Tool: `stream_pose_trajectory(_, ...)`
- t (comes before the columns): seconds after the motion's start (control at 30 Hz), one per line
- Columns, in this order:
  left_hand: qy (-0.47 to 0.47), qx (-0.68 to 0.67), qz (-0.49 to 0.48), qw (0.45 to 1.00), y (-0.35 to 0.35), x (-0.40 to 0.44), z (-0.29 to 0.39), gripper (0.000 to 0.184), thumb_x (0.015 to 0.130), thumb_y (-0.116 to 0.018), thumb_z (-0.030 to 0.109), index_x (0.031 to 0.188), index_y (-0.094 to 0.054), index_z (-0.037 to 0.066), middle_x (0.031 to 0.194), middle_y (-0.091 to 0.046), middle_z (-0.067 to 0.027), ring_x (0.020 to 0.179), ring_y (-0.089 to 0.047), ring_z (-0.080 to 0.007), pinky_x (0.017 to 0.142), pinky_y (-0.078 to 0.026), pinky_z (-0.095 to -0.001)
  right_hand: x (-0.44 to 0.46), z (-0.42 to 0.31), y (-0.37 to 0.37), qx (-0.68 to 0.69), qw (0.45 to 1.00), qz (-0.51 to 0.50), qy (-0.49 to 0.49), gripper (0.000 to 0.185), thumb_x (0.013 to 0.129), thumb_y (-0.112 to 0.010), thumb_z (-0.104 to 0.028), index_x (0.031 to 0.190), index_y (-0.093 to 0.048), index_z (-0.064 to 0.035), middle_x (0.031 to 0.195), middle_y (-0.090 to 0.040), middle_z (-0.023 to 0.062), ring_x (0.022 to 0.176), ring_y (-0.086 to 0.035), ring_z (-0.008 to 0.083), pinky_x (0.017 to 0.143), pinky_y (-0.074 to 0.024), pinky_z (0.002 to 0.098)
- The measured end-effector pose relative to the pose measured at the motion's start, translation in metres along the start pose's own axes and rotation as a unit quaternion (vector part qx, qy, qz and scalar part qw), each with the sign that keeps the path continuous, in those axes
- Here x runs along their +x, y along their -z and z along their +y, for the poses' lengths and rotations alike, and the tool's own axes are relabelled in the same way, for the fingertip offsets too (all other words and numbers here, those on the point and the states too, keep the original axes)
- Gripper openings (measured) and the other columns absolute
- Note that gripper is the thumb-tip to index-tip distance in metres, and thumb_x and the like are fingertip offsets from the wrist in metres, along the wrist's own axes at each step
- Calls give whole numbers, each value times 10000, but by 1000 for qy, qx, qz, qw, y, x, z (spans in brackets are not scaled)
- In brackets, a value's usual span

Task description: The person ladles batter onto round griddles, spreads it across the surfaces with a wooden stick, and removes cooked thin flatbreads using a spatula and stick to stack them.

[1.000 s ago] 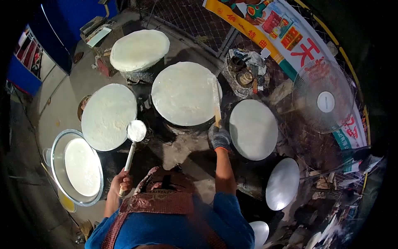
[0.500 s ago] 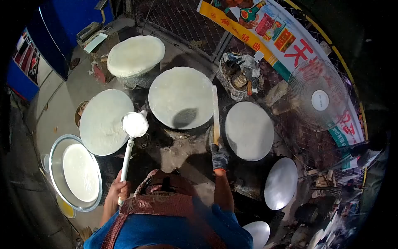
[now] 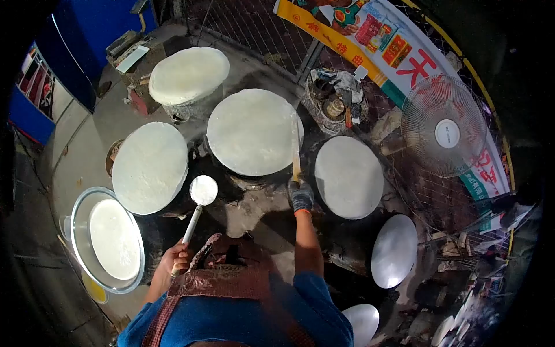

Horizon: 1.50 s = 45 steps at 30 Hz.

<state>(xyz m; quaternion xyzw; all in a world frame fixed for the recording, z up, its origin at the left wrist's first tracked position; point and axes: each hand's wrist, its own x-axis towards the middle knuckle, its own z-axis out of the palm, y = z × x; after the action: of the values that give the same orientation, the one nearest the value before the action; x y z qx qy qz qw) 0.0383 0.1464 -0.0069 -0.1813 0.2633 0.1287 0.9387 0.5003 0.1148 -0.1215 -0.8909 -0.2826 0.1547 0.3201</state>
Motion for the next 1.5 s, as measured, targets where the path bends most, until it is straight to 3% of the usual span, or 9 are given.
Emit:
stream_pose_trajectory(0.37, -19, 26, -6, 999, -14, -1, 4, 239, 847, -406, 105, 1049, -442, 227, 570, -368, -7, 360, -301, -66, 293, -257, -194, -21, 33, -2, 203, 976, 0, 81, 307, 720, -641, -82, 1007, -572, 4, 891, -606, 65, 779, -517, 167, 688, -429, 300)
stream_pose_trajectory(0.6, -12, 30, -16, 999, -21, -3, -1, 212, 847, -405, 98, 1028, -442, 202, 573, -376, -11, 365, -312, -68, 297, -272, -200, 7, 58, -44, 102, 991, -82, 7, 416, 747, -590, -332, 1068, -550, -71, 1113, -519, 150, 1012, -488, 277, 881, -372, 360)
stream_pose_trajectory(0.73, -24, 34, 0, 999, -20, -7, -3, 198, 841, -414, 94, 1006, -447, 199, 569, -377, -13, 362, -315, -67, 294, -273, -198, 3, 61, -42, 447, 886, -91, -89, 366, 777, -570, -238, 1069, -535, -20, 1071, -542, 116, 925, -509, 223, 800, -426, 339)
stream_pose_trajectory(0.8, -27, 23, 9, 999, -20, -8, -5, 195, 838, -419, 93, 999, -446, 200, 565, -375, -12, 362, -314, -66, 287, -266, -193, -5, 50, -39, 341, 932, -71, -97, 288, 746, -610, -101, 1030, -576, -62, 599, -542, 3, 412, -401, 97, 375, -326, 243)
stream_pose_trajectory(0.9, -43, 24, 29, 998, -24, -8, -7, 198, 834, -426, 86, 991, -440, 206, 556, -367, -10, 362, -311, -62, 275, -252, -183, -42, 14, -4, 369, 890, -252, -89, 252, 822, -486, -92, 1048, -531, 10, 795, -572, 54, 637, -523, 158, 575, -453, 245)
stream_pose_trajectory(1.23, -71, 11, 34, 997, -25, -7, -12, 115, 862, -398, 108, 930, -402, 202, 541, -340, -5, 346, -300, -57, 272, -251, -174, -67, -8, -13, 386, 893, -222, -65, 347, 782, -577, -109, 1123, -516, -99, 552, -457, -44, 417, -368, 59, 371, -309, 215)
stream_pose_trajectory(1.37, -64, -6, 4, 998, -14, -4, -13, 88, 867, -399, 116, 910, -404, 192, 552, -340, -4, 354, -303, -54, 274, -253, -174, -37, -33, -38, 556, 739, -194, -327, 376, 787, -572, -134, 1150, -494, -72, 632, -525, -16, 519, -458, 85, 470, -392, 234)
stream_pose_trajectory(1.43, -60, -8, -11, 998, -11, -5, -15, 76, 869, -398, 119, 901, -406, 187, 556, -340, -4, 356, -303, -54, 276, -254, -173, -27, -56, -48, 517, 784, -205, -276, 385, 787, -571, -142, 1153, -489, -56, 711, -560, 15, 593, -493, 101, 532, -423, 256)
stream_pose_trajectory(1.5, -63, -1, -16, 998, -11, -7, -16, 67, 871, -397, 122, 895, -408, 183, 560, -341, -6, 357, -304, -54, 278, -255, -172, -22, -69, -56, 244, 931, -268, 46, 385, 782, -574, -144, 1144, -492, -37, 810, -587, 55, 680, -522, 121, 596, -443, 281)
